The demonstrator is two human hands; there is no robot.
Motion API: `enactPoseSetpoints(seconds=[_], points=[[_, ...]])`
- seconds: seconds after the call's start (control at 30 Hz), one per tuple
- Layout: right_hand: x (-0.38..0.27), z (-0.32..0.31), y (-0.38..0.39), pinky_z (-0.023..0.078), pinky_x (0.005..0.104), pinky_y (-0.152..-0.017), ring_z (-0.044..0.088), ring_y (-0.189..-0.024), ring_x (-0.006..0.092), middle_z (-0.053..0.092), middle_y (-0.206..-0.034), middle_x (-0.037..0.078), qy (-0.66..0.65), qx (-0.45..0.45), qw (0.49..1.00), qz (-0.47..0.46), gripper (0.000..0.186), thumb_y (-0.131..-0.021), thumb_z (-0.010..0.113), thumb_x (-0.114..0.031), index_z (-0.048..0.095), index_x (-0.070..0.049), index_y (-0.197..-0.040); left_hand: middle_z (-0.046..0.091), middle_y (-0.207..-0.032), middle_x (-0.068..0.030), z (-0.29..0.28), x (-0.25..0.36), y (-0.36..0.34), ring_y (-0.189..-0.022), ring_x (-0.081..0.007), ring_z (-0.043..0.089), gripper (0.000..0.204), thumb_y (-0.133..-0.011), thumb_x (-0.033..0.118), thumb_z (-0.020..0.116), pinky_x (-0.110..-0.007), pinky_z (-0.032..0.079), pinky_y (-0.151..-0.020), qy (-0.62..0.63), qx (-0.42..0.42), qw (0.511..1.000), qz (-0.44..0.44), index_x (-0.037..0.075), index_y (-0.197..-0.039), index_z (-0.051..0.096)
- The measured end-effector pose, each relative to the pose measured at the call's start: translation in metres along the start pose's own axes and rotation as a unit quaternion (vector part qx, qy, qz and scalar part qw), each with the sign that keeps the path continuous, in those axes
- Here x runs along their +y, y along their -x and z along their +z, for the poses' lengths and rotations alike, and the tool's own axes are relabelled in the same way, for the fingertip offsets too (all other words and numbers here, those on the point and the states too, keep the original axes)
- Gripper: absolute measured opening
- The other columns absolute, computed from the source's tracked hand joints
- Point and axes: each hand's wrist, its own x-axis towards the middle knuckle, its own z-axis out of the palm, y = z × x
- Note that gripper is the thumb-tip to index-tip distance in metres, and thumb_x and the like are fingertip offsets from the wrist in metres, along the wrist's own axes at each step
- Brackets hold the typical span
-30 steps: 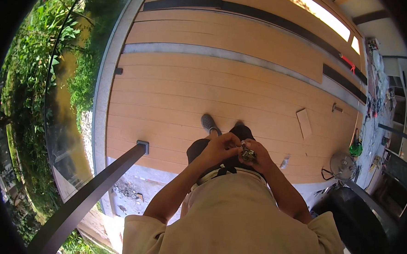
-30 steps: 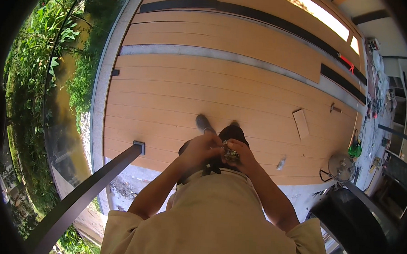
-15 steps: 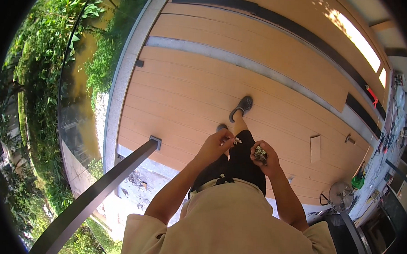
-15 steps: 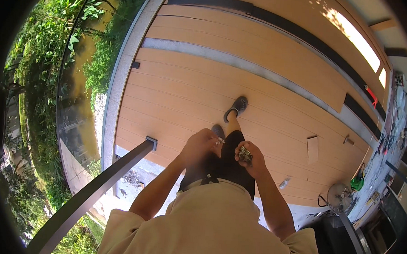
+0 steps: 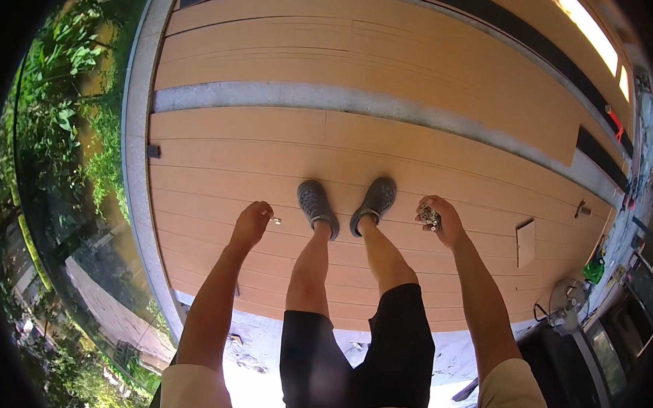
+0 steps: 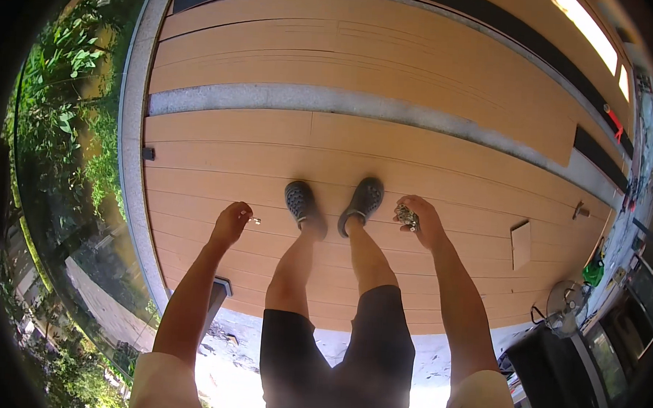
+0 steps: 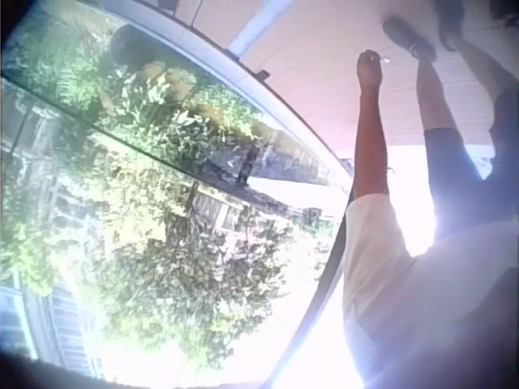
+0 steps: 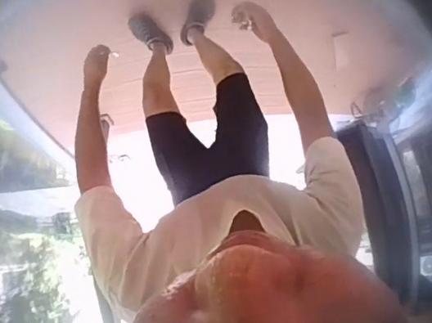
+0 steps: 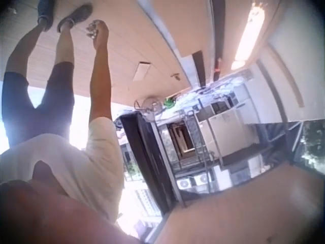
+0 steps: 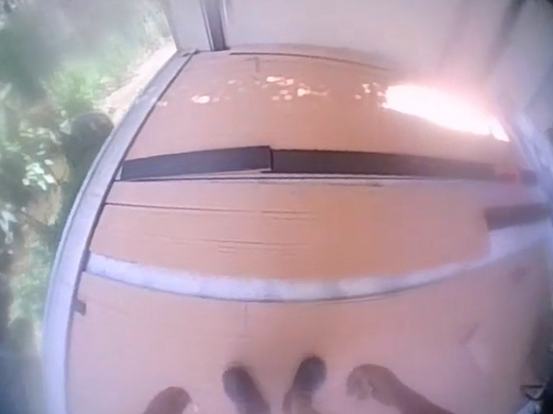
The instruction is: The person picks up metal clips from the floor and places them between deck boards. They align a new board, apply sealant along the edge using a caulk gun, and use a hammer to strike the board into place.
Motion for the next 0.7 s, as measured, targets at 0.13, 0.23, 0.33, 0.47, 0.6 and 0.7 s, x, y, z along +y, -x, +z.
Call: enactPoseSetpoints(seconds=[0.13,0.23,0.33,0.47,0.6,0.7], points=[[0.062,-0.064,-0.149,0.057,0.0339,-0.062,0.072,-0.079,0.0158,0.071,-0.093,0.003,0.128,0.080,0.988,0.025,0.025,-0.098,0.064,-0.034,0.069,-0.012,-0.108,0.069,-0.089,-0.0153,0.067,-0.086,-0.151,-0.083,-0.0305,0.068,0.014,-0.096,0.013,0.059,-0.039,0.053,-0.076,-0.015,-0.045,0.999,-0.016,0.002,-0.095,0.067],[0.108,-0.114,-0.233,0.057,0.0326,-0.056,0.071,-0.077,0.0146,0.072,-0.088,0.002,0.254,0.099,0.961,0.039,0.026,-0.095,0.065,-0.035,0.071,-0.011,-0.102,0.071,-0.095,-0.0136,0.119,-0.129,-0.244,-0.093,-0.0363,0.068,0.010,-0.094,0.011,0.060,-0.045,0.054,-0.080,-0.075,-0.086,0.993,0.030,0.006,-0.095,0.069],[0.149,-0.143,-0.286,0.055,0.0304,-0.052,0.070,-0.075,0.0131,0.070,-0.087,0.002,0.303,0.093,0.947,0.058,0.026,-0.095,0.064,-0.035,0.071,-0.010,-0.102,0.072,-0.096,-0.0146,0.155,-0.173,-0.299,-0.088,-0.0338,0.069,0.014,-0.094,0.015,0.061,-0.041,0.054,-0.078,-0.121,-0.122,0.981,0.085,0.005,-0.098,0.070],[0.192,-0.164,-0.302,0.058,0.0347,-0.060,0.071,-0.077,0.0190,0.071,-0.088,0.006,0.349,0.125,0.929,-0.006,0.026,-0.095,0.064,-0.033,0.071,-0.009,-0.102,0.072,-0.098,-0.0120,0.176,-0.198,-0.335,-0.090,-0.0351,0.069,0.012,-0.093,0.015,0.062,-0.043,0.054,-0.079,-0.157,-0.252,0.945,0.137,0.007,-0.098,0.070],[0.194,-0.163,-0.294,0.059,0.0438,-0.078,0.070,-0.091,0.0317,0.073,-0.099,0.013,0.634,0.111,0.762,-0.069,0.030,-0.092,0.066,-0.035,0.072,-0.008,-0.103,0.070,-0.094,-0.0112,0.169,-0.170,-0.375,-0.087,-0.0355,0.067,0.013,-0.090,0.019,0.067,-0.044,0.054,-0.079,-0.331,-0.176,0.886,0.274,0.009,-0.097,0.071],[0.164,-0.136,-0.292,0.058,0.0472,-0.082,0.069,-0.097,0.0363,0.072,-0.103,0.015,0.736,0.107,0.668,-0.008,0.032,-0.090,0.068,-0.037,0.072,-0.008,-0.101,0.066,-0.106,-0.0111,0.160,-0.152,-0.413,-0.098,-0.0341,0.062,0.018,-0.092,0.023,0.069,-0.044,0.049,-0.087,-0.194,0.210,0.892,0.350,0.010,-0.103,0.068]])
